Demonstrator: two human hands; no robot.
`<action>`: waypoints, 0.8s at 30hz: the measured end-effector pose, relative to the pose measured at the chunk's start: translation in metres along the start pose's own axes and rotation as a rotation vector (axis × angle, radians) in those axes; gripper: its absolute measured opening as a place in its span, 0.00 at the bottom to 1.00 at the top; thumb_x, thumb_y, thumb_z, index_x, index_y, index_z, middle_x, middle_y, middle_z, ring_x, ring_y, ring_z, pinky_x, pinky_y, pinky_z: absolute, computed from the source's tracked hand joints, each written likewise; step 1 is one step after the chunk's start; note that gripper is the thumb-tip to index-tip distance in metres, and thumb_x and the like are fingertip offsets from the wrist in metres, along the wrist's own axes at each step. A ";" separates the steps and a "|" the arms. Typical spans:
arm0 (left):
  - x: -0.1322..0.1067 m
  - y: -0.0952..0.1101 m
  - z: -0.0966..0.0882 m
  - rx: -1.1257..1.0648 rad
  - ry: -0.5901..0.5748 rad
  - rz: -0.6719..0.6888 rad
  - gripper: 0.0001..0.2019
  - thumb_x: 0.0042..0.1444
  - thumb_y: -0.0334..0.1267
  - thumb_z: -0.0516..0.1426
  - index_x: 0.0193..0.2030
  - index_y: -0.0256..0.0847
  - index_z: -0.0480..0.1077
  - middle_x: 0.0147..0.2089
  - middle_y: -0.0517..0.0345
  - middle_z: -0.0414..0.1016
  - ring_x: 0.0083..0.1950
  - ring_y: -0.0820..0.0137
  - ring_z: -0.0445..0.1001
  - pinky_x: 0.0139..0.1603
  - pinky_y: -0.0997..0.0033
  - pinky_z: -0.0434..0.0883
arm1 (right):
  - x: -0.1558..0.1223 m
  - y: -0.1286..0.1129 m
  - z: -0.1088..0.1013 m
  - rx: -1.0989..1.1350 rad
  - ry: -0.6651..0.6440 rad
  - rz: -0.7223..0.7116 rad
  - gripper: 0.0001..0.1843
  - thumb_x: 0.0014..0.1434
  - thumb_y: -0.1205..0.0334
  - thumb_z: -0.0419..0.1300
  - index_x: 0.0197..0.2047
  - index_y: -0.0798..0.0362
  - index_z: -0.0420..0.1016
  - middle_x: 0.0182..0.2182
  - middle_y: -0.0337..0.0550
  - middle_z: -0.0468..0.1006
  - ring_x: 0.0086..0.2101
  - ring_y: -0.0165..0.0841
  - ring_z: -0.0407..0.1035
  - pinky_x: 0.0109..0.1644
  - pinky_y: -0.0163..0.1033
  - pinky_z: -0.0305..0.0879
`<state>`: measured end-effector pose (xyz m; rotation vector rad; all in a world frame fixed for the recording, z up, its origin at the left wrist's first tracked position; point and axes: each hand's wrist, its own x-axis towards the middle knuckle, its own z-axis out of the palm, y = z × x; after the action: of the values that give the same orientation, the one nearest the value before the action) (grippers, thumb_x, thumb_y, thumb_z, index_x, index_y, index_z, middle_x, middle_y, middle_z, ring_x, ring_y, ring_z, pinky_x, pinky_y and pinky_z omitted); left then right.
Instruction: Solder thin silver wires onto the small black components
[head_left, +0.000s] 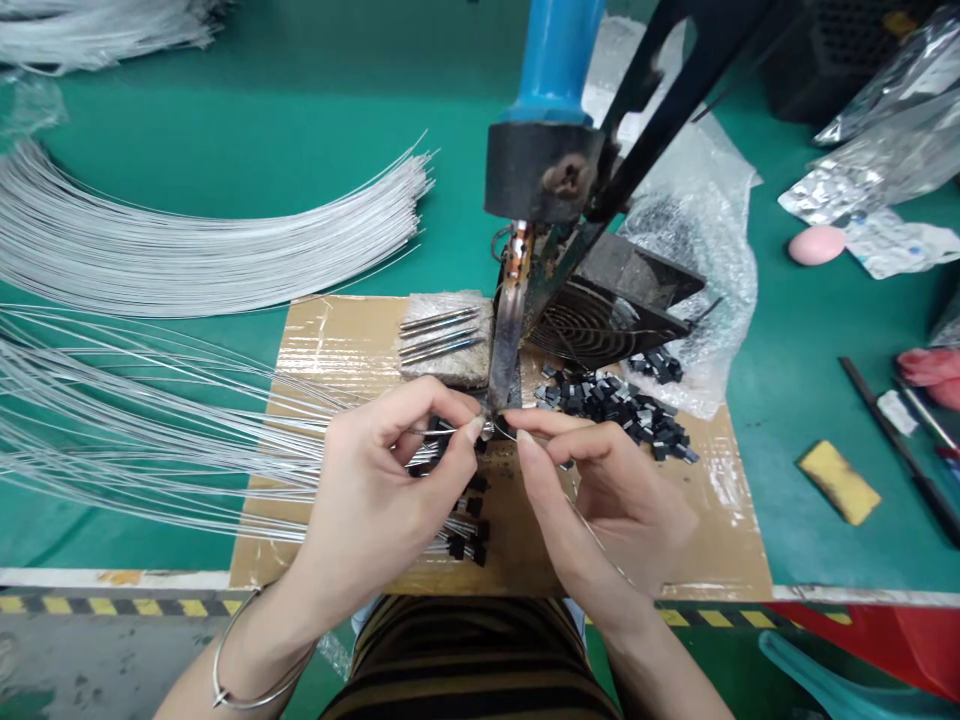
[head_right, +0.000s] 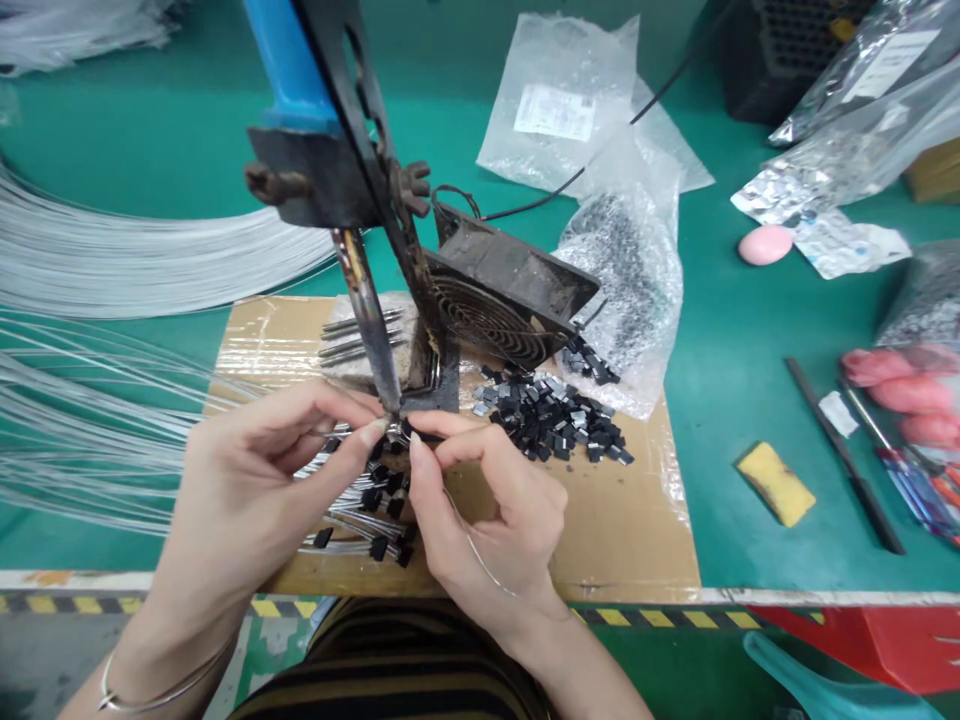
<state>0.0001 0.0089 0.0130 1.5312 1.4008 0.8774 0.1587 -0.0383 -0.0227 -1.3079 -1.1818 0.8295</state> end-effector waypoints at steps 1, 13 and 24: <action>0.000 0.000 0.000 0.000 -0.003 -0.003 0.06 0.61 0.29 0.64 0.34 0.42 0.78 0.36 0.60 0.84 0.33 0.71 0.77 0.28 0.72 0.67 | 0.000 0.000 0.000 -0.003 -0.001 -0.002 0.10 0.66 0.72 0.68 0.37 0.46 0.77 0.46 0.43 0.89 0.47 0.40 0.85 0.53 0.48 0.81; -0.002 0.000 0.000 0.001 -0.001 0.010 0.06 0.61 0.29 0.63 0.34 0.42 0.78 0.35 0.61 0.83 0.32 0.72 0.76 0.28 0.72 0.66 | -0.001 0.002 0.001 -0.011 0.013 -0.022 0.10 0.65 0.73 0.68 0.38 0.46 0.78 0.45 0.43 0.89 0.46 0.40 0.85 0.52 0.48 0.82; -0.001 -0.001 0.000 -0.007 0.008 0.007 0.06 0.61 0.29 0.64 0.33 0.42 0.78 0.34 0.64 0.82 0.31 0.74 0.74 0.29 0.74 0.67 | -0.001 0.003 0.004 -0.020 0.039 -0.091 0.11 0.63 0.77 0.68 0.38 0.49 0.79 0.45 0.42 0.89 0.43 0.36 0.86 0.50 0.43 0.81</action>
<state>0.0002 0.0081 0.0124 1.5297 1.3980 0.8930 0.1554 -0.0378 -0.0261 -1.2711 -1.2121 0.7253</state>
